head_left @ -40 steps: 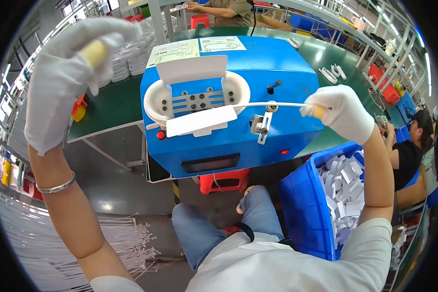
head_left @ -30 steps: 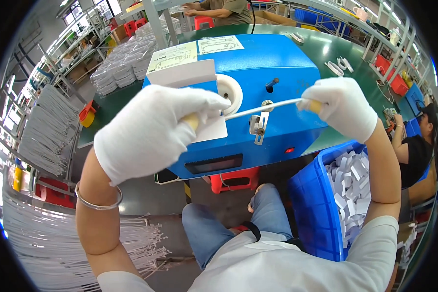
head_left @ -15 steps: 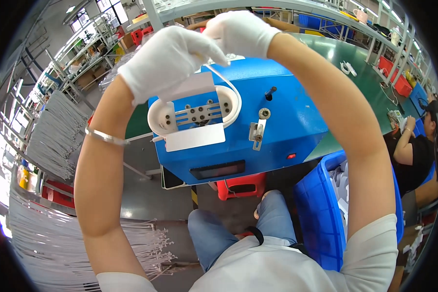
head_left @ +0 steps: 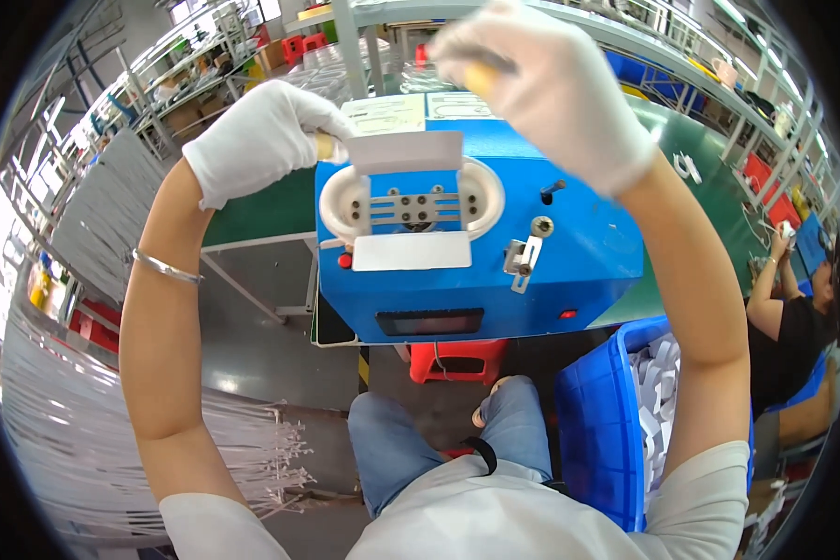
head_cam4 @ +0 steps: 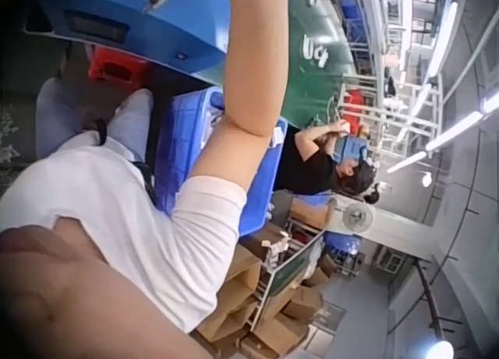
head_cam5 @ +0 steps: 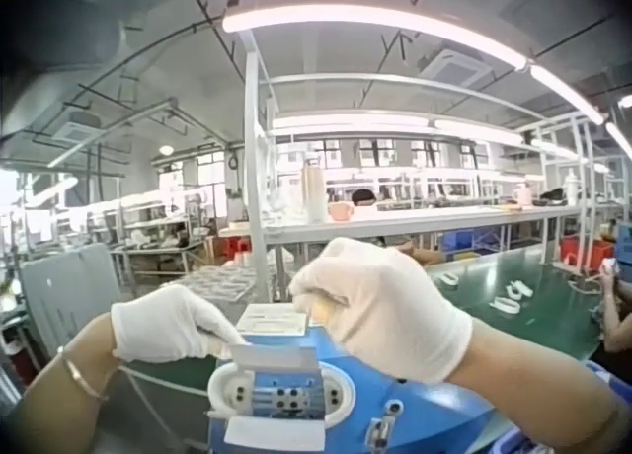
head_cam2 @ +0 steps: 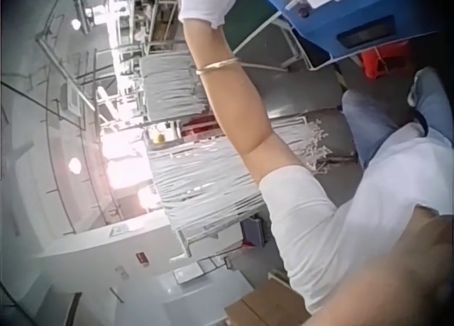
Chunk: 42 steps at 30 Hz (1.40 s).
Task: Processing and assembling white electrical cables at a factory workstation.
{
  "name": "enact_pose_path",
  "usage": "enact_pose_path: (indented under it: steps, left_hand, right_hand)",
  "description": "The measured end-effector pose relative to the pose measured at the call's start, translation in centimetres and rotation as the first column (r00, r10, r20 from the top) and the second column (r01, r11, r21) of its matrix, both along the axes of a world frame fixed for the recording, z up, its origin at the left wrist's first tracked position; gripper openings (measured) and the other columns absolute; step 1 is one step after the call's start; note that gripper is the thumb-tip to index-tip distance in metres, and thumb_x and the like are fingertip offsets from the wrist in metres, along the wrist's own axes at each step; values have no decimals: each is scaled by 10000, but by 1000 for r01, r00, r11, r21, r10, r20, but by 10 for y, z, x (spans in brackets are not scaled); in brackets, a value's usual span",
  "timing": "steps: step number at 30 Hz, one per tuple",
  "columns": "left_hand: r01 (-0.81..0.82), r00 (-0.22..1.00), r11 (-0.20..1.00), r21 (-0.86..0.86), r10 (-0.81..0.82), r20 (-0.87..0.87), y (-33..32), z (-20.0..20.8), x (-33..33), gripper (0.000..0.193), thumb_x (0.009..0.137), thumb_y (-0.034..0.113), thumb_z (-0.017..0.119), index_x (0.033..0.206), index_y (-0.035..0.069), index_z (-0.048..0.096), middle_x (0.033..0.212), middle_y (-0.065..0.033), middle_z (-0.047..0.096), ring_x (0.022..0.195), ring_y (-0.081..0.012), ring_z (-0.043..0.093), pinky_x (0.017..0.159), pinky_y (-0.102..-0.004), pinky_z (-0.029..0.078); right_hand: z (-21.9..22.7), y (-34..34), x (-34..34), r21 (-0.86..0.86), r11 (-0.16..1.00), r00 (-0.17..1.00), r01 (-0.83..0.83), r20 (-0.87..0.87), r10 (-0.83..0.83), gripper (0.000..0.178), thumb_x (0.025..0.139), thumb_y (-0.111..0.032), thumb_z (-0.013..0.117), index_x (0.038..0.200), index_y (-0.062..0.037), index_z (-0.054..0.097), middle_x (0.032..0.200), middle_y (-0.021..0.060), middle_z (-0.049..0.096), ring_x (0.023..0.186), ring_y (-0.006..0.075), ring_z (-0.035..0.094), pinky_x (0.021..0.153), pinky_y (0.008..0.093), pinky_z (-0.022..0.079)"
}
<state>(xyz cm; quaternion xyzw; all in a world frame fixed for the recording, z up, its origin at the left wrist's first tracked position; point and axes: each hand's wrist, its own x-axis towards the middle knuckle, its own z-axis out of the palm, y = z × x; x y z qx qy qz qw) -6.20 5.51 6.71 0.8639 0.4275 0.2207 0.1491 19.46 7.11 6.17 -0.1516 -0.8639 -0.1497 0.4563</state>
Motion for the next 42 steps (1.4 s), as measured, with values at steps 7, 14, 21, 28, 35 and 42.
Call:
enact_pose_path:
  steps: [7,14,21,28,35,42]
  left_hand:
    - [-130,991,990,59,131,-24,-24,-12,-8,197,751,17,628,928,16,713,838,-151,686,730,-195,636,742,-274,500]
    - [-161,940,910,383,259,-221,-39,-33,14,151,777,83,626,907,58,699,829,-154,670,810,-291,642,752,-362,514]
    - [-94,982,623,776,186,-30,-25,-74,27,202,737,135,658,928,70,649,857,-96,639,842,-264,618,744,-352,503]
    - [-99,983,607,789,184,-18,-23,-76,31,187,706,48,647,892,59,653,895,-80,638,830,-264,606,758,-362,487]
    - [-227,945,636,737,328,8,-16,-65,33,264,726,115,661,971,41,601,881,-146,632,918,-309,600,822,-398,470]
    - [-155,985,764,626,172,34,-16,-71,28,238,738,93,657,960,48,585,898,-151,635,944,-313,595,832,-412,468]
  right_hand:
    - [-40,-27,-11,250,934,889,254,321,-327,313,619,-50,716,923,-77,646,833,67,558,784,250,582,666,323,492]
    - [-52,-18,-21,124,932,842,340,401,-361,357,550,-56,754,883,-71,627,844,68,548,821,255,587,687,326,504]
    - [-39,11,-17,-436,852,919,291,376,-121,284,823,-307,655,933,-45,642,863,54,604,817,204,607,729,314,509]
    - [-54,21,-21,-917,398,999,-19,-31,-23,440,959,-403,468,1148,-24,584,958,80,644,847,157,630,781,268,508]
    - [-43,-14,-36,-884,467,996,-25,-61,-62,253,922,-236,562,1035,-26,646,879,63,661,838,139,642,723,248,497]
    - [-50,-15,-27,-423,903,991,73,131,-19,109,845,-30,608,933,19,651,821,64,627,770,125,589,721,235,476]
